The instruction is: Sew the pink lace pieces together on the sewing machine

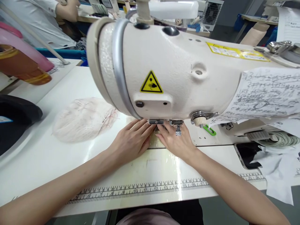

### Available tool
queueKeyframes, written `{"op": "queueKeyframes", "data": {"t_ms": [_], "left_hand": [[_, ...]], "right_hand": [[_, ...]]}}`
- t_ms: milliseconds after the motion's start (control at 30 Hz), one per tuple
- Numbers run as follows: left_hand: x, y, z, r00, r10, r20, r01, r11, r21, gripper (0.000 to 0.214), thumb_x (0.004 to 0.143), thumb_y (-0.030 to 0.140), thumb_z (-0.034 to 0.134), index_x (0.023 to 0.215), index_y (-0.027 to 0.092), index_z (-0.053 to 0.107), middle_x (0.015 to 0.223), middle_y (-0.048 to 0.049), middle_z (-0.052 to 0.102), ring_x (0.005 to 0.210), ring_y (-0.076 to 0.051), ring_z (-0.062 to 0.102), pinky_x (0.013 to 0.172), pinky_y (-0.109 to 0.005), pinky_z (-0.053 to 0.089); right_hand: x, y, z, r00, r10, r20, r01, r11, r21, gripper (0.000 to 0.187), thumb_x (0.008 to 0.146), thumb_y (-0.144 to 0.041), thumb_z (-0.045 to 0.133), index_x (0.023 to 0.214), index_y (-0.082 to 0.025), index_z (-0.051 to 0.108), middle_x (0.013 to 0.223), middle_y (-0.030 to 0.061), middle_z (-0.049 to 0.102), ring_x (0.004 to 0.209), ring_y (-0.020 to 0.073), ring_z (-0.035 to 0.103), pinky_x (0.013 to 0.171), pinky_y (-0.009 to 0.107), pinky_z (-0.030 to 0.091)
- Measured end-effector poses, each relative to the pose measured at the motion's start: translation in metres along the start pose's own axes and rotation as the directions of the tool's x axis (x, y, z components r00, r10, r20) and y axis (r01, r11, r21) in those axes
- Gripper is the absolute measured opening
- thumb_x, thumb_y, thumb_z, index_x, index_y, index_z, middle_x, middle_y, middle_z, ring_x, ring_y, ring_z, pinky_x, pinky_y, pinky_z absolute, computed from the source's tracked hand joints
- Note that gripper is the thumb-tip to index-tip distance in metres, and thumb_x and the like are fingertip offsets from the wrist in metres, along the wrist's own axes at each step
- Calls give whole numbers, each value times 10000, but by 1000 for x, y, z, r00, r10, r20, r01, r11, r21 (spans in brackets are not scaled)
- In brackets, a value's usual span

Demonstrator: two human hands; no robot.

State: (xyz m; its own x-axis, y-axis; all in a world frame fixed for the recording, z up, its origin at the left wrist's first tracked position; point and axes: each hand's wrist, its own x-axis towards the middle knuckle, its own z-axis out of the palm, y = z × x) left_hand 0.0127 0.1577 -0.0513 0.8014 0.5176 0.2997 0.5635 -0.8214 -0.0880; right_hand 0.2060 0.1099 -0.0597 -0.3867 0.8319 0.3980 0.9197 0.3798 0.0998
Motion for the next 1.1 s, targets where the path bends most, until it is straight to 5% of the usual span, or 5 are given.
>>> {"op": "queueKeyframes", "data": {"t_ms": [567,700,767,867,1100], "left_hand": [[-4,6,-5,999,-45,11,45,999,23,454,954,312,385,1335,91,496,1409,-113,485,1319,-275,426,1118,-440,320],[-6,-6,-26,993,-120,19,118,988,97,335,988,270,362,1172,135,607,1189,-96,647,1083,-227,599,859,-368,512],[-11,-23,-40,947,-316,57,305,942,140,307,976,225,361,1009,133,652,960,-96,696,849,-215,641,623,-320,508],[-26,-53,-57,770,-636,45,628,769,124,189,896,238,483,891,141,646,888,-116,678,801,-257,623,531,-308,431],[-63,-86,-64,680,-731,65,733,673,-100,197,830,274,498,775,203,674,785,-27,695,699,-192,623,580,-291,422]], "right_hand": [[-6,12,-4,987,-30,-156,26,999,-30,181,937,-301,515,1046,-229,641,1077,-14,707,804,170,651,808,348,372],[-9,18,-3,981,-64,-181,57,997,-45,169,928,-282,530,1032,-209,642,987,0,725,758,161,649,718,337,348],[-10,21,-3,980,-78,-185,72,997,-41,158,930,-272,522,995,-202,648,932,3,726,723,149,640,680,326,335],[-10,24,-1,980,-88,-178,82,996,-40,171,937,-267,499,966,-196,651,896,4,715,700,140,625,648,319,314],[-7,26,-2,976,-100,-195,97,995,-22,245,949,-201,421,925,-184,664,775,7,679,594,126,548,686,325,328]]}}
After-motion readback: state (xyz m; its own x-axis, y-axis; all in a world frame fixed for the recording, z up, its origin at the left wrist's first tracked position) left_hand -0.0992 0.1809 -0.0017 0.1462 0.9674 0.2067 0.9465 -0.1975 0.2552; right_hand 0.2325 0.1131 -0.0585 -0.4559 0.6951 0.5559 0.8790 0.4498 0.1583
